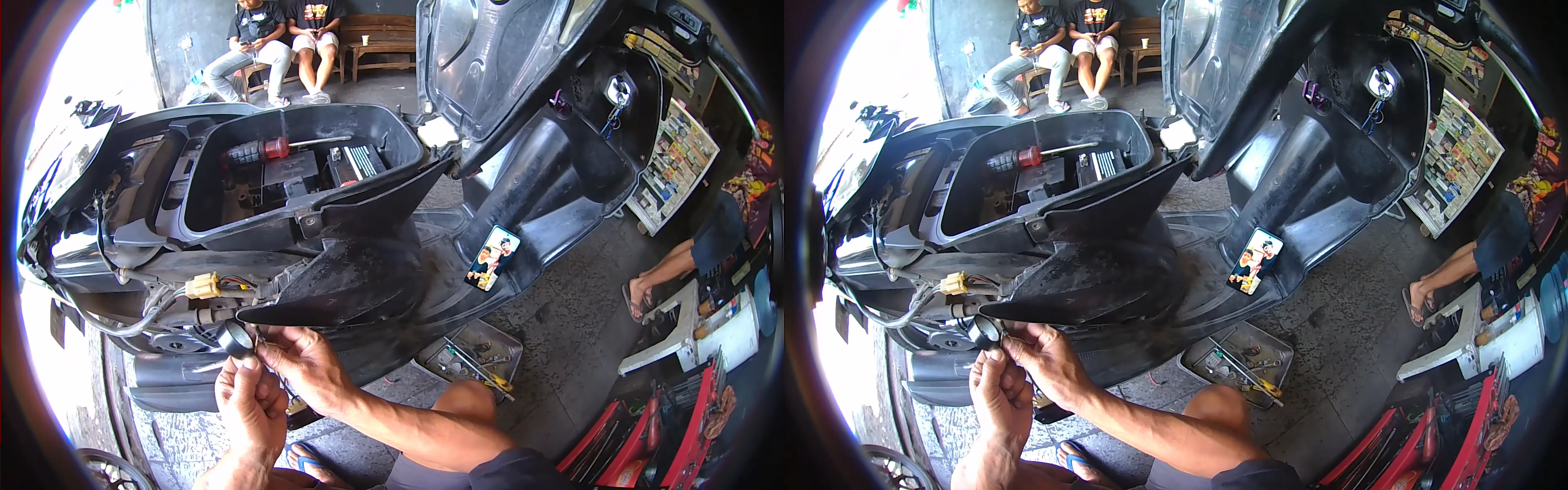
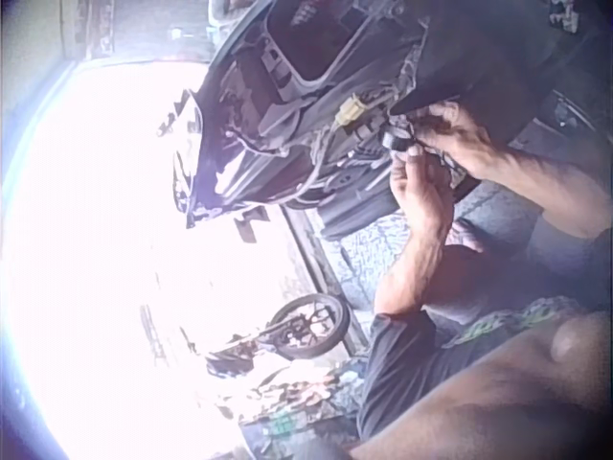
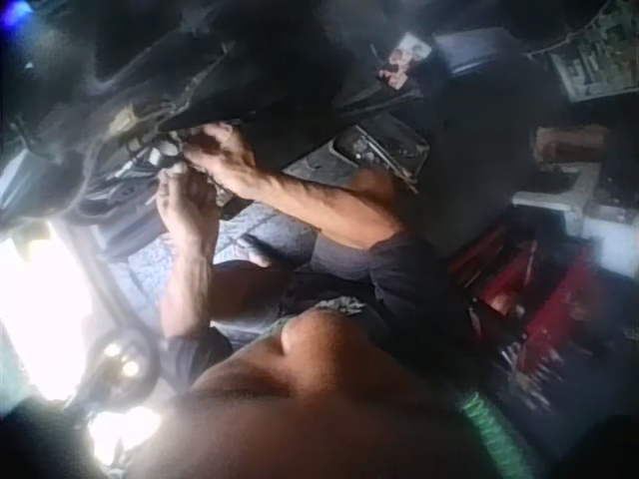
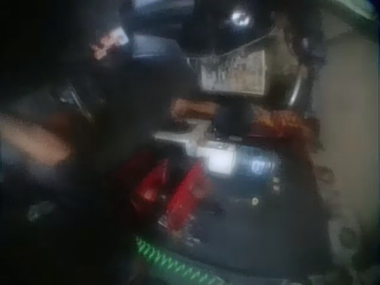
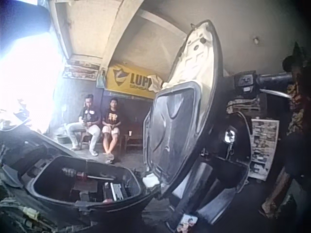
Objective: The person repairs a motorcycle's electrical system by stripping wires with pliers, connecting them to a new regulator component, and fitting the component into the bike's chassis.
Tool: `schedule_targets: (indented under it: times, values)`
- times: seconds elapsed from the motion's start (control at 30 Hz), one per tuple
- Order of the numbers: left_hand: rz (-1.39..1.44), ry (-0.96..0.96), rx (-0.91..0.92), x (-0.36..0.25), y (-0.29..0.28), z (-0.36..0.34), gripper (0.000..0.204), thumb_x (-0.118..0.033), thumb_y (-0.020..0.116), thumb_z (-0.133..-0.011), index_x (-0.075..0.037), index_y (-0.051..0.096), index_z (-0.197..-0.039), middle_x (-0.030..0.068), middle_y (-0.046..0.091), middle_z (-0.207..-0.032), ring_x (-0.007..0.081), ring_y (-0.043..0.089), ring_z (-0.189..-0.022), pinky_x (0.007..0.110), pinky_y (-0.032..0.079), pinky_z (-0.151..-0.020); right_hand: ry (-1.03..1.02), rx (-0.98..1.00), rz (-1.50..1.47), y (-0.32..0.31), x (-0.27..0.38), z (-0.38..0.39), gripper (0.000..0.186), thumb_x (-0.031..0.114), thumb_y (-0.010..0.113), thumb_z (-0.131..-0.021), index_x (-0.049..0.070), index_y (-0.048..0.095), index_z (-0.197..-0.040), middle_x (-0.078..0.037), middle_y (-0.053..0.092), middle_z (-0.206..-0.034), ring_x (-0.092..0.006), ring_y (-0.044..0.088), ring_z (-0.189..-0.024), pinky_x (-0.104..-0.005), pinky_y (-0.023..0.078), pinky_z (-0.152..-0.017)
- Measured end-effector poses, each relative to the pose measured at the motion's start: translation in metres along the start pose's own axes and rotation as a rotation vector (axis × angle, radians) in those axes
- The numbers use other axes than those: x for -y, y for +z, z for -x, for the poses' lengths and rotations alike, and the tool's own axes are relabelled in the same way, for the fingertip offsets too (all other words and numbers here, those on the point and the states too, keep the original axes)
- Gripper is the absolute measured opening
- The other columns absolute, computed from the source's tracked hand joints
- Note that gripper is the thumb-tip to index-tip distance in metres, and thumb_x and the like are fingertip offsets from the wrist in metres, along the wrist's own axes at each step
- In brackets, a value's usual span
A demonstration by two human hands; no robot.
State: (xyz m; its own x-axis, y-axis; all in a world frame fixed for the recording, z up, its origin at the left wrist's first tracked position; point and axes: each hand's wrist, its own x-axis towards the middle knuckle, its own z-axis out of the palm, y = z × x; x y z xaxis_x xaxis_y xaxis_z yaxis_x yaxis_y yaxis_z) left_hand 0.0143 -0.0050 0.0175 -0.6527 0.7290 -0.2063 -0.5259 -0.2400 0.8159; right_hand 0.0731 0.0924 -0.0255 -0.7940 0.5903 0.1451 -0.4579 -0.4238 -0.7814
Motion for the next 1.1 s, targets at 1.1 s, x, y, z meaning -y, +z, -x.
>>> schedule_targets:
  times: [1.1]
  values:
    - [-0.877,0.482,0.122,-0.023,-0.022,-0.014,0.010,-0.004,0.064,-0.092,0.002,0.059,-0.097,0.0143,0.067,-0.077,0.0199,0.070,-0.068,0.032,0.053,-0.060,0.051,-0.055,0.126,0.006,0.030,0.013,0.036,0.009,0.071,-0.091,-0.003,0.058,-0.121,-0.001,0.064,-0.098,-0.0043,0.057,-0.080,-0.0215,0.051,-0.069]
